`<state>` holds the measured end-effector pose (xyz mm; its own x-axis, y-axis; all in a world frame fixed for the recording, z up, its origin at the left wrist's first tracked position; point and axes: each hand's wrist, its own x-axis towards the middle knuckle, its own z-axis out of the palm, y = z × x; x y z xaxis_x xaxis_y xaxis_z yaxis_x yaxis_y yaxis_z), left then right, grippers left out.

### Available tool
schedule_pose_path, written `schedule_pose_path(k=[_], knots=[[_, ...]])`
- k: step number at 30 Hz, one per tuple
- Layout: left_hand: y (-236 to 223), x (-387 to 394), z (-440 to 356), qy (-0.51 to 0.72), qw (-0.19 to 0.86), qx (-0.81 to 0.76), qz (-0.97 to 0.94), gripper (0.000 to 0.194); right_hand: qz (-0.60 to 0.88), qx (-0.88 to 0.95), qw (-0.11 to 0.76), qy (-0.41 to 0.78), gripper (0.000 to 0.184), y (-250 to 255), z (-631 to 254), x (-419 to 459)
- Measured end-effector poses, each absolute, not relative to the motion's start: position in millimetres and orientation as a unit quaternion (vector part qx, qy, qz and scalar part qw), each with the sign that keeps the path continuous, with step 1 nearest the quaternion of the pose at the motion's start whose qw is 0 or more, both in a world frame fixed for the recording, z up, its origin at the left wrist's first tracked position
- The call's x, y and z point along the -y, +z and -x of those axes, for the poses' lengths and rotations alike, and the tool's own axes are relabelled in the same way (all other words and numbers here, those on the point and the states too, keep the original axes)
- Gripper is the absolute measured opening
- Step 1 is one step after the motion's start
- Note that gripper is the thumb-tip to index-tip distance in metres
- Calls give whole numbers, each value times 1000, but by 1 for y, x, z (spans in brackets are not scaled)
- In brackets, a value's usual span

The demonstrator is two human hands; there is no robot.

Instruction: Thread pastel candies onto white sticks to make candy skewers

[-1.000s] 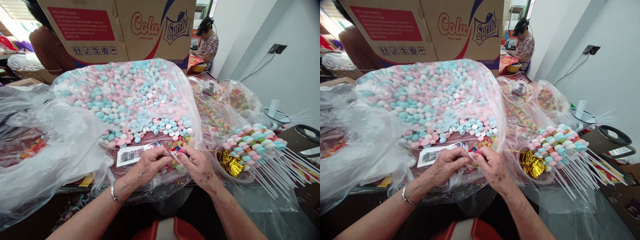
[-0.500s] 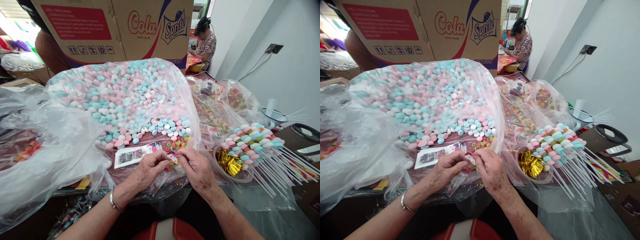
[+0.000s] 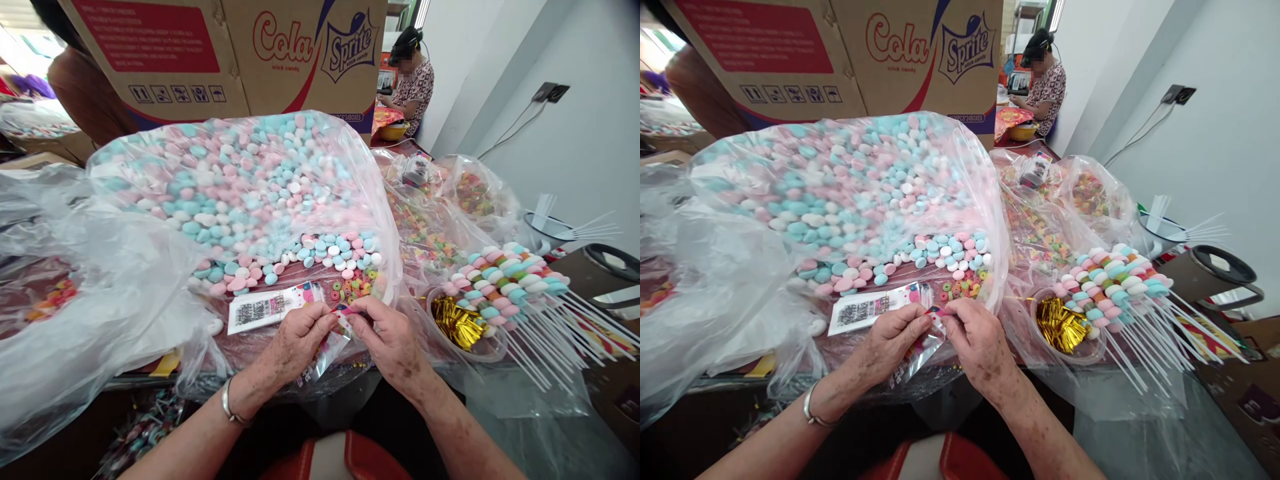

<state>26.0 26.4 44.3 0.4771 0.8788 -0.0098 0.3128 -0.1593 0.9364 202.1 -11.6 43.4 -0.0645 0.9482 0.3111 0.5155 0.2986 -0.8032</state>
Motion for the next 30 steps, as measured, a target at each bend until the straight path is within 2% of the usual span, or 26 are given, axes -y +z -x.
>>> schedule_pose_path(k=[4,8,11,15,19,24,27,30], knots=[[38,-26,-26,331,493,-400,-698,16,538,688,406,269,12,45,-201,12],[38,-26,-22,332,433,-396,-739,17,541,676,413,282,10,47,-201,14],[40,-26,-20,319,424,-389,-753,20,535,668,438,275,17,45,-199,14],[40,-27,-22,299,474,-404,-723,24,518,685,479,181,30,42,-198,14],[38,-27,-25,290,522,-438,-672,28,497,730,468,40,17,44,-199,14],[41,-28,-26,282,542,-455,-648,29,484,757,439,21,11,47,-199,13],[42,-29,-26,278,507,-445,-684,27,492,765,416,19,14,48,-200,12],[40,-31,-25,265,421,-420,-759,22,521,761,385,38,19,51,-201,13]])
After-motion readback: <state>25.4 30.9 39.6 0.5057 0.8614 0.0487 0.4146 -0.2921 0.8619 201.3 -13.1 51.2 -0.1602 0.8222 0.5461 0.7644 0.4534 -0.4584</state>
